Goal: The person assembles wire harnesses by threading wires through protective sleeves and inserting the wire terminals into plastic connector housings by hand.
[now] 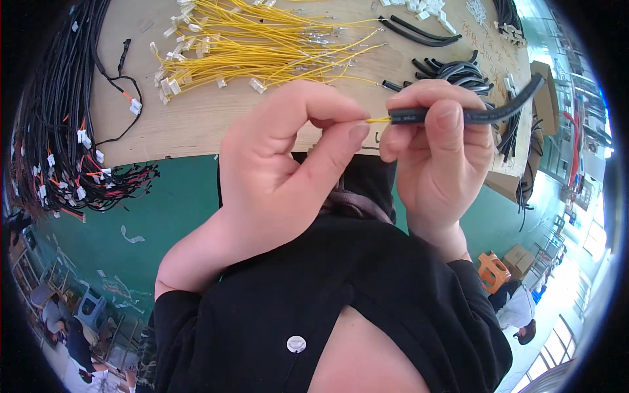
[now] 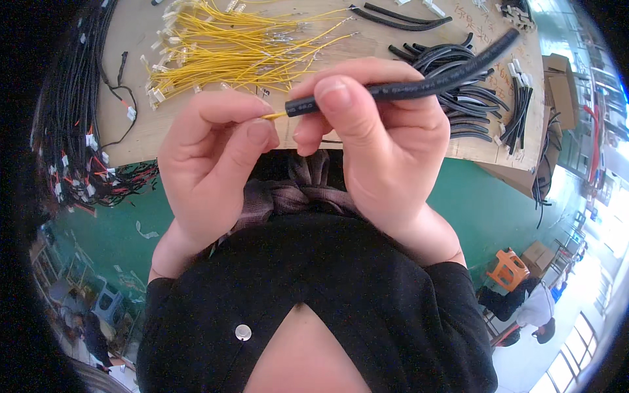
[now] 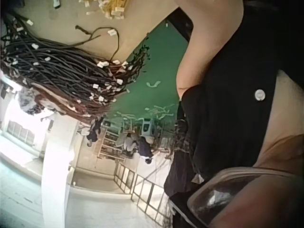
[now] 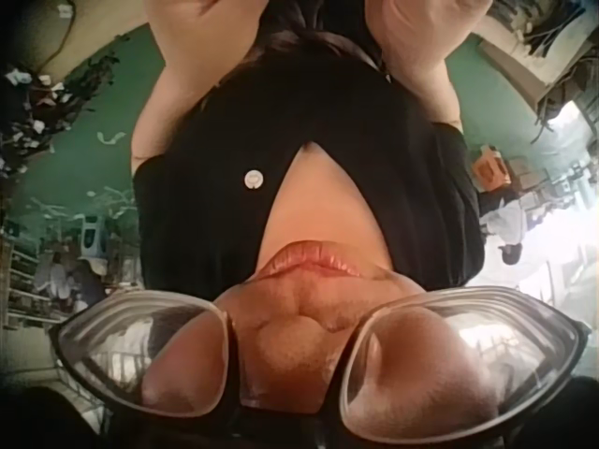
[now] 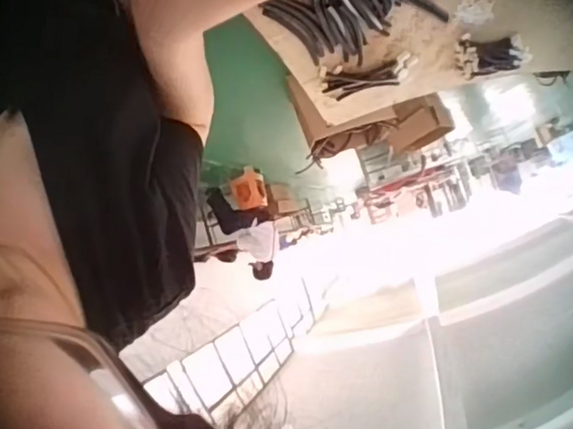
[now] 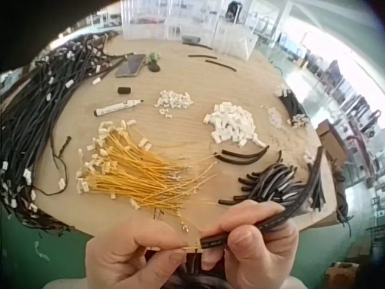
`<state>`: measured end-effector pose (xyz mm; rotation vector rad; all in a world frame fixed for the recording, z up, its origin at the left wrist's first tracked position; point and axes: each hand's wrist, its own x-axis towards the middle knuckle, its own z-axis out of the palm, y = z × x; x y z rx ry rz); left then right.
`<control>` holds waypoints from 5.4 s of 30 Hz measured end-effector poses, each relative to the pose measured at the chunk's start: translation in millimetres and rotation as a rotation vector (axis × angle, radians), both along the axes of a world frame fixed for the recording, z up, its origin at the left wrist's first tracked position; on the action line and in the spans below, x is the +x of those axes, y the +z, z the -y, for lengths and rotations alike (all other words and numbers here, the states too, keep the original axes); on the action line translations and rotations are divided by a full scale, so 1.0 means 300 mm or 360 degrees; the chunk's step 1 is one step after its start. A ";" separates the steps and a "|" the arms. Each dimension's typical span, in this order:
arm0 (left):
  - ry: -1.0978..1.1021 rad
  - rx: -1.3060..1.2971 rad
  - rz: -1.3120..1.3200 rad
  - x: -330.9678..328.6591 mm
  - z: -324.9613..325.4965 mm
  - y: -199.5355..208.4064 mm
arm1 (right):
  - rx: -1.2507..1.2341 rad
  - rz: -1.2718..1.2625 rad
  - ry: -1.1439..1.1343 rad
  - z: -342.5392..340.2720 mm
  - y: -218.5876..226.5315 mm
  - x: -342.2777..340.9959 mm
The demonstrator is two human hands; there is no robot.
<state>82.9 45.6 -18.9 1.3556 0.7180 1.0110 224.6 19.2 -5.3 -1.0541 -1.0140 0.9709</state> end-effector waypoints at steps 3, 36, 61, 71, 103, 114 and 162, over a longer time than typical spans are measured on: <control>0.0042 0.0181 -0.0088 0.003 -0.005 0.005 | 0.0007 0.0075 -0.0021 0.015 -0.004 -0.012; -0.0014 0.0175 0.0039 0.012 -0.017 0.001 | 0.0064 -0.0051 0.0172 0.013 0.004 0.020; 0.0274 0.1117 -0.0445 0.004 -0.030 0.006 | 0.0036 0.0226 -0.0076 0.024 0.026 0.009; 0.0367 0.1065 -0.0370 0.026 -0.032 0.004 | 0.0149 0.0321 -0.0020 0.025 0.016 0.007; 0.0052 -0.0494 0.0085 0.018 0.016 0.033 | -0.0281 -0.0485 0.0217 0.006 0.042 0.074; -0.0280 -0.0717 0.0263 0.009 0.014 0.039 | -0.0186 -0.0484 0.0095 0.013 0.029 0.123; 0.0051 -0.0184 -0.0136 0.046 0.008 0.052 | -0.0251 -0.0303 0.0125 0.023 0.016 0.042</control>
